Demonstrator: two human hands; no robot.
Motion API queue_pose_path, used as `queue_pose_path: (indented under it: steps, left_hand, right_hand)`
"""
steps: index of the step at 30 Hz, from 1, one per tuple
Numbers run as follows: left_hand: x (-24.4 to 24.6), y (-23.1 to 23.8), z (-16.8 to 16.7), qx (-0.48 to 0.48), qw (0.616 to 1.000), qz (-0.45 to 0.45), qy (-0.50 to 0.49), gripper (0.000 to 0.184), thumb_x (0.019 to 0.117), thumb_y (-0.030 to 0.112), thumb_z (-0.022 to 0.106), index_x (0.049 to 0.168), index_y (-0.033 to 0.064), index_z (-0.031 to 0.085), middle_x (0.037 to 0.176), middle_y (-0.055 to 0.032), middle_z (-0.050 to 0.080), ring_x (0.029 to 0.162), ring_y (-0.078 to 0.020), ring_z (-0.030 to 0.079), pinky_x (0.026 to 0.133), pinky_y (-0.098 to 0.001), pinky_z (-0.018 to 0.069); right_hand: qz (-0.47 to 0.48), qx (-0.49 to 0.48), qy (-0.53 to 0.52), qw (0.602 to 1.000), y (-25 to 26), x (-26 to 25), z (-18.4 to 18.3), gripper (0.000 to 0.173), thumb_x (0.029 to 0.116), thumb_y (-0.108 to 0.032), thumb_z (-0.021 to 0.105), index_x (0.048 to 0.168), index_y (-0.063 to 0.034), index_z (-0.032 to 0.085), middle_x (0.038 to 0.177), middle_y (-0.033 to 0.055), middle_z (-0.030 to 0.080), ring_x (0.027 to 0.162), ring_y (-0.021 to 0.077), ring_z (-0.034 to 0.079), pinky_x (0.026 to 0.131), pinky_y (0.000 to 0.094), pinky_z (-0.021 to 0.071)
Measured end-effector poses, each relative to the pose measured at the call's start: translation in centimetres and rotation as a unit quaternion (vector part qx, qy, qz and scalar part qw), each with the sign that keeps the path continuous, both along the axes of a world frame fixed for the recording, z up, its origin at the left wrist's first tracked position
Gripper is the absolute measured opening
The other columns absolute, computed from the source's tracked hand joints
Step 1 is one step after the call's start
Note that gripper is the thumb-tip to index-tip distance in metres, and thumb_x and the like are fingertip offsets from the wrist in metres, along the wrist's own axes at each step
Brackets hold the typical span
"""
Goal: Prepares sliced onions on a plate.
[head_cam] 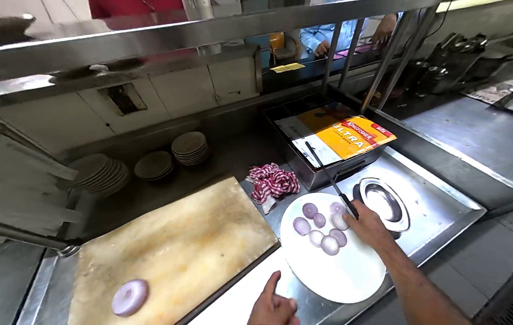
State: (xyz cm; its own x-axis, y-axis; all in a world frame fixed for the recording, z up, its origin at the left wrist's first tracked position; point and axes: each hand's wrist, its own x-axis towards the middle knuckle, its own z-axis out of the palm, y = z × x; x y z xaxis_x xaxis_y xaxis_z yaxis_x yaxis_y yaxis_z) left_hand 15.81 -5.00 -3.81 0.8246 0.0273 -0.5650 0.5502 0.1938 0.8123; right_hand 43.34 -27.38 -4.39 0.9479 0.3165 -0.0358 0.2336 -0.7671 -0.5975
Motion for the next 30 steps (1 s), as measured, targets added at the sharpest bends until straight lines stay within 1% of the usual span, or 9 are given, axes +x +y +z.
queue_pose_path:
  steps: [2,4,10,13,14,17,21,26,30]
  left_hand:
    - [3.1,-1.1,-0.8,-0.016,0.998,0.049,0.018,0.080,0.1020,0.011,0.059,0.163,0.0126,0.008,0.091,-0.0155,0.070,0.075,-0.0260,0.074,0.072,-0.0422,0.0644]
    - [5.0,-1.9,-1.3,-0.004,0.997,0.073,0.020,0.082,0.1004,0.006,0.061,0.164,0.0146,0.009,0.080,-0.0132,0.068,0.067,-0.0238,0.073,0.066,-0.0397,0.0646]
    - [6.3,-2.3,-1.6,0.008,0.996,0.084,0.023,0.086,0.0964,-0.002,0.059,0.164,0.0128,0.008,0.075,-0.0136,0.067,0.061,-0.0235,0.072,0.061,-0.0384,0.0644]
    - [6.2,-2.0,-1.8,-0.001,0.997,0.075,0.013,0.085,0.0980,0.001,0.059,0.164,0.0140,0.007,0.076,-0.0137,0.068,0.062,-0.0240,0.072,0.062,-0.0388,0.0647]
    - [6.2,-1.8,-1.8,-0.007,0.997,0.073,0.009,0.085,0.0985,0.002,0.059,0.164,0.0146,0.007,0.076,-0.0139,0.068,0.063,-0.0243,0.073,0.063,-0.0391,0.0649]
    - [6.0,-1.4,-2.1,-0.020,0.998,0.064,-0.002,0.084,0.0993,0.002,0.059,0.164,0.0137,0.007,0.077,-0.0141,0.069,0.064,-0.0249,0.073,0.064,-0.0395,0.0656]
    - [6.1,-1.4,-2.2,-0.031,0.997,0.066,-0.007,0.082,0.0997,0.001,0.057,0.164,0.0138,0.007,0.079,-0.0147,0.069,0.066,-0.0258,0.074,0.066,-0.0405,0.0658]
    - [6.2,-1.5,-2.2,-0.047,0.995,0.090,-0.012,0.083,0.0975,-0.003,0.057,0.164,0.0134,0.009,0.079,-0.0147,0.066,0.063,-0.0259,0.072,0.063,-0.0406,0.0652]
    - [6.3,-1.5,-2.4,-0.057,0.994,0.092,-0.021,0.085,0.0969,-0.004,0.057,0.164,0.0130,0.008,0.076,-0.0145,0.066,0.063,-0.0257,0.072,0.063,-0.0401,0.0648]
  right_hand:
    - [0.004,-0.010,0.009,1.000,0.4,0.1,0.1,0.025,0.0981,-0.015,0.067,0.118,-0.0007,0.064,0.104,0.0199,0.067,0.097,0.0348,0.066,0.088,0.0568,0.0525]
    - [0.010,-0.012,0.019,1.000,0.8,0.3,0.1,0.026,0.0980,-0.015,0.067,0.120,-0.0007,0.063,0.106,0.0198,0.067,0.100,0.0347,0.066,0.090,0.0561,0.0522]
    - [0.080,0.048,0.057,0.994,2.2,0.8,0.3,0.030,0.0960,-0.012,0.067,0.124,-0.0024,0.063,0.106,0.0167,0.068,0.096,0.0294,0.067,0.087,0.0518,0.0540]
    - [0.094,0.044,0.022,0.994,1.3,0.0,0.1,0.040,0.0967,-0.011,0.066,0.135,-0.0020,0.061,0.128,0.0169,0.066,0.114,0.0289,0.065,0.101,0.0492,0.0515]
    - [0.085,0.037,0.006,0.996,0.6,-0.7,-0.1,0.039,0.0962,-0.010,0.066,0.134,-0.0005,0.062,0.129,0.0183,0.065,0.115,0.0305,0.065,0.101,0.0500,0.0513]
    - [0.028,0.024,0.014,0.999,-1.2,-4.4,-0.2,0.032,0.0922,-0.013,0.070,0.119,0.0023,0.065,0.116,0.0208,0.065,0.104,0.0338,0.064,0.092,0.0520,0.0528]
    - [-0.032,0.019,0.087,0.996,-0.3,-9.0,-0.4,0.040,0.0862,-0.013,0.076,0.122,0.0016,0.064,0.113,0.0207,0.061,0.093,0.0313,0.066,0.080,0.0471,0.0582]
    - [-0.072,0.007,0.055,0.996,2.3,-8.7,-0.6,0.035,0.0880,-0.010,0.075,0.120,0.0014,0.066,0.108,0.0201,0.065,0.096,0.0330,0.066,0.085,0.0491,0.0553]
    - [-0.102,0.036,0.041,0.993,3.5,-7.7,-0.5,0.029,0.0903,-0.011,0.073,0.116,0.0010,0.066,0.101,0.0186,0.066,0.087,0.0310,0.067,0.079,0.0497,0.0567]
